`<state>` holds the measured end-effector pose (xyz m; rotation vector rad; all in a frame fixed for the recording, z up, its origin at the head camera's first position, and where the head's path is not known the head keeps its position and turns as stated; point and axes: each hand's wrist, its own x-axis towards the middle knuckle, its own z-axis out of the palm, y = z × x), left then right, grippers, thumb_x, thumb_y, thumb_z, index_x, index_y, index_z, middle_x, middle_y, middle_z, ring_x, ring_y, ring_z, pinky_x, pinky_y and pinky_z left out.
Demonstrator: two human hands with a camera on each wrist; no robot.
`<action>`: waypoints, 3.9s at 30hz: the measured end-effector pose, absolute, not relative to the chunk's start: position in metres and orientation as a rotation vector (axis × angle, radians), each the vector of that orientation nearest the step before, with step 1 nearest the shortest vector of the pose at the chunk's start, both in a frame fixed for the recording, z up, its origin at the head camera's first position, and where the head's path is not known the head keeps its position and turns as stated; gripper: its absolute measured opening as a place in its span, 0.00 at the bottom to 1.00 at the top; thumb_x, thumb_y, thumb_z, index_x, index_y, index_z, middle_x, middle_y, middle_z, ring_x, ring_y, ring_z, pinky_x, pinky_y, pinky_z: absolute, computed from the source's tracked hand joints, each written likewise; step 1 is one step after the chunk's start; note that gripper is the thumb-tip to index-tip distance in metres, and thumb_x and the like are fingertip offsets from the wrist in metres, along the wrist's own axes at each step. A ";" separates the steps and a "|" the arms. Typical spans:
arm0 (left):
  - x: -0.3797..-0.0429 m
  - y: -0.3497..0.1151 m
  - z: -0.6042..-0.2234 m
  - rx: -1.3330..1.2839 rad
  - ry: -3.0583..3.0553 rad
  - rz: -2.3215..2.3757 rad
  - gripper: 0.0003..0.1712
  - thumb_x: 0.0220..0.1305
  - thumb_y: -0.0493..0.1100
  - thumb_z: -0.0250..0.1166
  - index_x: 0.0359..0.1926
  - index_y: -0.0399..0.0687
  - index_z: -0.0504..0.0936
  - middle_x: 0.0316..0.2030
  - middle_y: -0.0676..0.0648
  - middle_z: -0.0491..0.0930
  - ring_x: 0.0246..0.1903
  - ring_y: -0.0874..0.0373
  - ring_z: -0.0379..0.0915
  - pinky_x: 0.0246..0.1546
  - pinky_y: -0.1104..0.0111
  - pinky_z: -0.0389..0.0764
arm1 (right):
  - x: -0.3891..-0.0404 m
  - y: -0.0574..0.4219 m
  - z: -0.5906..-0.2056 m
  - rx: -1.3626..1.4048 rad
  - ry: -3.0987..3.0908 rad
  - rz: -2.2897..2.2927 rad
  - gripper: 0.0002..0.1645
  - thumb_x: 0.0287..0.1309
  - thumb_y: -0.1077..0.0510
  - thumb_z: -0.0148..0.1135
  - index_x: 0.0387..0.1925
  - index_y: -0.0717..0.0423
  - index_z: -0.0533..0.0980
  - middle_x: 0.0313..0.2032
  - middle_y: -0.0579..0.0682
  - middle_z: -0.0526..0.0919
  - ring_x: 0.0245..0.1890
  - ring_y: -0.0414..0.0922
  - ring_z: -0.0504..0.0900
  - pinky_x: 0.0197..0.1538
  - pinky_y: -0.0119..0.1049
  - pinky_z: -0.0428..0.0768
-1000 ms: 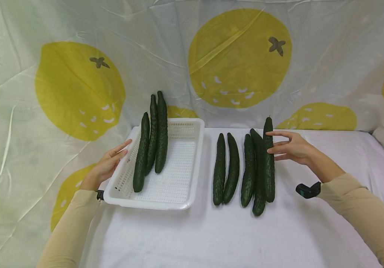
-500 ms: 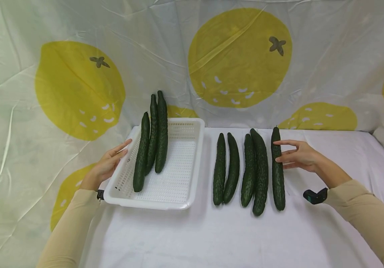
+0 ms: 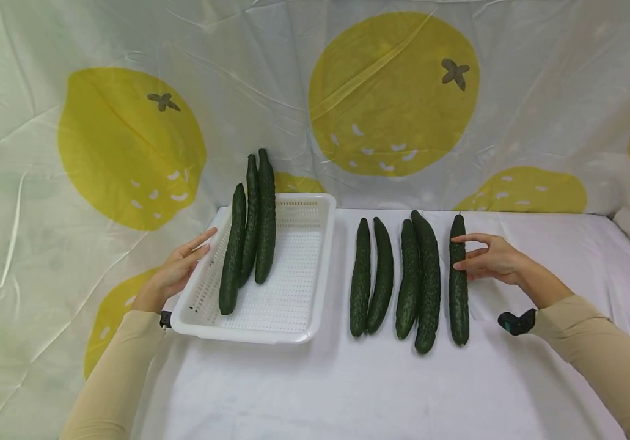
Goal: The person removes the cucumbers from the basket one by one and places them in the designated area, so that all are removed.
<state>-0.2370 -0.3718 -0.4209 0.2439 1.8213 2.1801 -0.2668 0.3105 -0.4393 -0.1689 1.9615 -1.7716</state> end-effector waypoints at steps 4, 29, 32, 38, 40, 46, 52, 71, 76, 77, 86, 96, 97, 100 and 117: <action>-0.237 -0.372 -0.420 0.240 1.821 2.174 0.31 0.80 0.38 0.47 0.79 0.50 0.54 0.52 0.48 0.77 0.45 0.59 0.81 0.42 0.69 0.83 | -0.267 0.307 -0.440 -0.128 2.001 -1.741 0.33 0.60 0.74 0.63 0.51 0.31 0.81 0.40 0.56 0.78 0.33 0.45 0.84 0.38 0.44 0.85; -0.238 -0.371 -0.421 0.215 1.825 2.184 0.30 0.80 0.38 0.47 0.78 0.52 0.55 0.52 0.48 0.77 0.45 0.59 0.80 0.42 0.69 0.83 | -0.261 0.296 -0.441 -0.139 2.155 -1.648 0.24 0.60 0.67 0.69 0.51 0.38 0.79 0.37 0.57 0.76 0.32 0.46 0.83 0.39 0.43 0.85; -0.238 -0.371 -0.421 0.219 1.823 2.187 0.30 0.80 0.38 0.47 0.78 0.52 0.55 0.51 0.49 0.77 0.45 0.60 0.81 0.41 0.70 0.83 | -0.263 0.298 -0.439 -0.143 2.146 -1.651 0.23 0.61 0.68 0.67 0.52 0.41 0.77 0.39 0.57 0.79 0.34 0.48 0.85 0.41 0.44 0.85; -0.237 -0.371 -0.421 0.223 1.823 2.192 0.30 0.80 0.37 0.47 0.78 0.51 0.56 0.49 0.50 0.78 0.43 0.61 0.81 0.40 0.71 0.83 | -0.271 0.297 -0.429 -0.108 2.210 -1.639 0.21 0.62 0.64 0.68 0.55 0.48 0.76 0.40 0.54 0.81 0.37 0.49 0.86 0.43 0.44 0.85; -0.237 -0.371 -0.421 0.227 1.819 2.194 0.30 0.80 0.37 0.47 0.78 0.51 0.56 0.49 0.50 0.78 0.43 0.61 0.81 0.40 0.71 0.83 | -0.274 0.293 -0.423 -0.106 2.257 -1.624 0.25 0.62 0.61 0.69 0.59 0.54 0.73 0.41 0.54 0.81 0.38 0.49 0.85 0.44 0.45 0.85; -0.237 -0.371 -0.422 0.233 1.821 2.195 0.30 0.80 0.37 0.47 0.78 0.51 0.57 0.48 0.50 0.79 0.41 0.61 0.81 0.38 0.72 0.83 | -0.286 0.271 -0.399 -0.140 2.321 -1.654 0.19 0.64 0.57 0.68 0.54 0.44 0.74 0.44 0.53 0.77 0.38 0.45 0.85 0.45 0.44 0.85; -0.237 -0.371 -0.422 0.238 1.818 2.193 0.30 0.80 0.37 0.46 0.78 0.51 0.56 0.48 0.50 0.78 0.42 0.61 0.81 0.39 0.72 0.83 | -0.296 0.236 -0.369 -0.250 2.273 -1.782 0.19 0.65 0.61 0.66 0.55 0.43 0.75 0.42 0.48 0.80 0.38 0.40 0.85 0.44 0.39 0.84; -0.240 -0.370 -0.422 0.235 1.796 2.200 0.31 0.80 0.38 0.46 0.79 0.50 0.53 0.49 0.50 0.79 0.40 0.62 0.81 0.36 0.73 0.83 | -0.321 0.101 -0.327 -0.391 2.046 -1.923 0.31 0.65 0.67 0.63 0.67 0.62 0.67 0.51 0.61 0.75 0.42 0.49 0.84 0.54 0.50 0.80; -0.240 -0.370 -0.423 0.237 1.800 2.202 0.31 0.80 0.38 0.47 0.79 0.50 0.54 0.48 0.50 0.79 0.40 0.62 0.81 0.35 0.73 0.82 | -0.325 0.073 -0.323 -0.392 1.984 -1.937 0.32 0.65 0.68 0.63 0.69 0.61 0.66 0.55 0.64 0.71 0.49 0.59 0.81 0.59 0.55 0.76; -0.240 -0.370 -0.423 0.238 1.797 2.204 0.31 0.80 0.38 0.47 0.79 0.50 0.54 0.49 0.50 0.79 0.41 0.62 0.81 0.36 0.73 0.82 | -0.325 0.068 -0.323 -0.394 1.975 -1.938 0.32 0.65 0.68 0.63 0.69 0.61 0.66 0.56 0.64 0.71 0.49 0.60 0.81 0.59 0.55 0.75; -0.239 -0.372 -0.423 0.231 1.808 2.206 0.30 0.80 0.37 0.47 0.78 0.50 0.55 0.49 0.50 0.79 0.41 0.62 0.81 0.36 0.73 0.82 | -0.332 0.019 -0.327 -0.328 1.928 -1.956 0.34 0.62 0.70 0.65 0.69 0.58 0.68 0.56 0.67 0.73 0.40 0.52 0.83 0.56 0.54 0.78; -0.238 -0.371 -0.423 0.233 1.812 2.207 0.30 0.80 0.38 0.47 0.78 0.49 0.54 0.47 0.51 0.78 0.37 0.64 0.80 0.32 0.75 0.81 | -0.335 -0.034 -0.338 -0.236 1.910 -1.984 0.36 0.60 0.71 0.66 0.69 0.55 0.70 0.61 0.68 0.72 0.58 0.65 0.76 0.61 0.56 0.74; -0.238 -0.371 -0.423 0.237 1.815 2.204 0.30 0.80 0.38 0.47 0.78 0.49 0.54 0.47 0.51 0.78 0.36 0.64 0.80 0.31 0.75 0.80 | -0.334 -0.038 -0.339 -0.231 1.913 -1.984 0.36 0.60 0.70 0.66 0.69 0.55 0.70 0.61 0.68 0.71 0.58 0.65 0.75 0.61 0.57 0.73; -0.237 -0.371 -0.422 0.241 1.829 2.195 0.31 0.80 0.38 0.47 0.79 0.49 0.53 0.46 0.51 0.78 0.35 0.64 0.79 0.30 0.76 0.80 | -0.334 -0.051 -0.344 -0.203 1.930 -1.981 0.35 0.59 0.69 0.68 0.67 0.53 0.72 0.62 0.66 0.71 0.60 0.66 0.73 0.62 0.58 0.72; -0.237 -0.374 -0.424 0.282 1.885 2.162 0.29 0.80 0.38 0.47 0.78 0.52 0.58 0.42 0.52 0.77 0.20 0.68 0.72 0.22 0.78 0.75 | -0.337 -0.096 -0.370 -0.101 2.034 -2.000 0.31 0.60 0.68 0.69 0.63 0.47 0.76 0.67 0.60 0.67 0.63 0.54 0.68 0.60 0.60 0.72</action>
